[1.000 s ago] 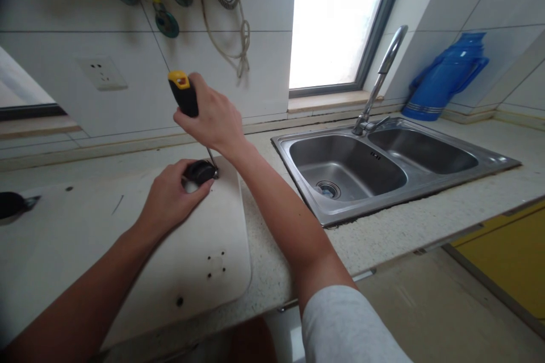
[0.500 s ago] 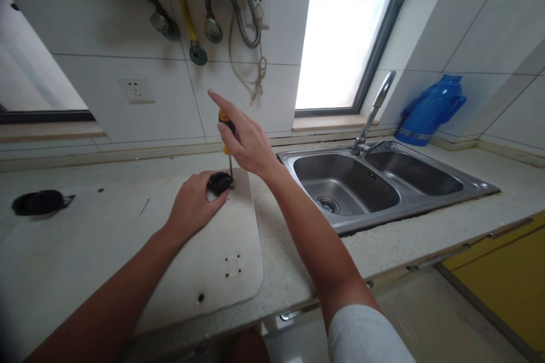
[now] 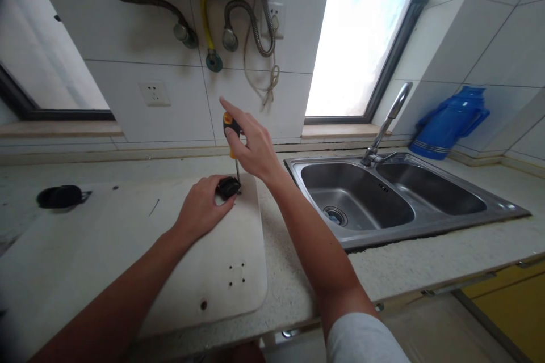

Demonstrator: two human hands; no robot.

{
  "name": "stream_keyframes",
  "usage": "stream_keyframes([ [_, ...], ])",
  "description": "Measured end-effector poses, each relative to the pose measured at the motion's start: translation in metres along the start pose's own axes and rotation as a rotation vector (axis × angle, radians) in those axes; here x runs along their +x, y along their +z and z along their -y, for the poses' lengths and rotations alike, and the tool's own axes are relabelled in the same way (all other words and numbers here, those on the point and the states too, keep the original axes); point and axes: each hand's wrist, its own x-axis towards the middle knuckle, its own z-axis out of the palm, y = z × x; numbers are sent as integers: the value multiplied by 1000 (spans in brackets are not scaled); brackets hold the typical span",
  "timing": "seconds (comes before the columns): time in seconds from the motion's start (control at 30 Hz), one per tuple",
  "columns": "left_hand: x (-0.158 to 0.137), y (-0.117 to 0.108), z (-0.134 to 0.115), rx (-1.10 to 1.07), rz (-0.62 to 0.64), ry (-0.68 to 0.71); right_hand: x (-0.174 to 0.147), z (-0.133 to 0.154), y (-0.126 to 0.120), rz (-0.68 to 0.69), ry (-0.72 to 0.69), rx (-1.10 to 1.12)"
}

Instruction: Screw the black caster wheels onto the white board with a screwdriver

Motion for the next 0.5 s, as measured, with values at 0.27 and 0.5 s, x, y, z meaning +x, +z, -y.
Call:
stream_keyframes([
  [0.27, 0, -1, 0, -5, 7, -4, 2, 10, 3, -108, 76, 74],
  [0.5, 0, -2, -2, -7, 8, -11, -1, 7, 11, -133, 32, 21],
])
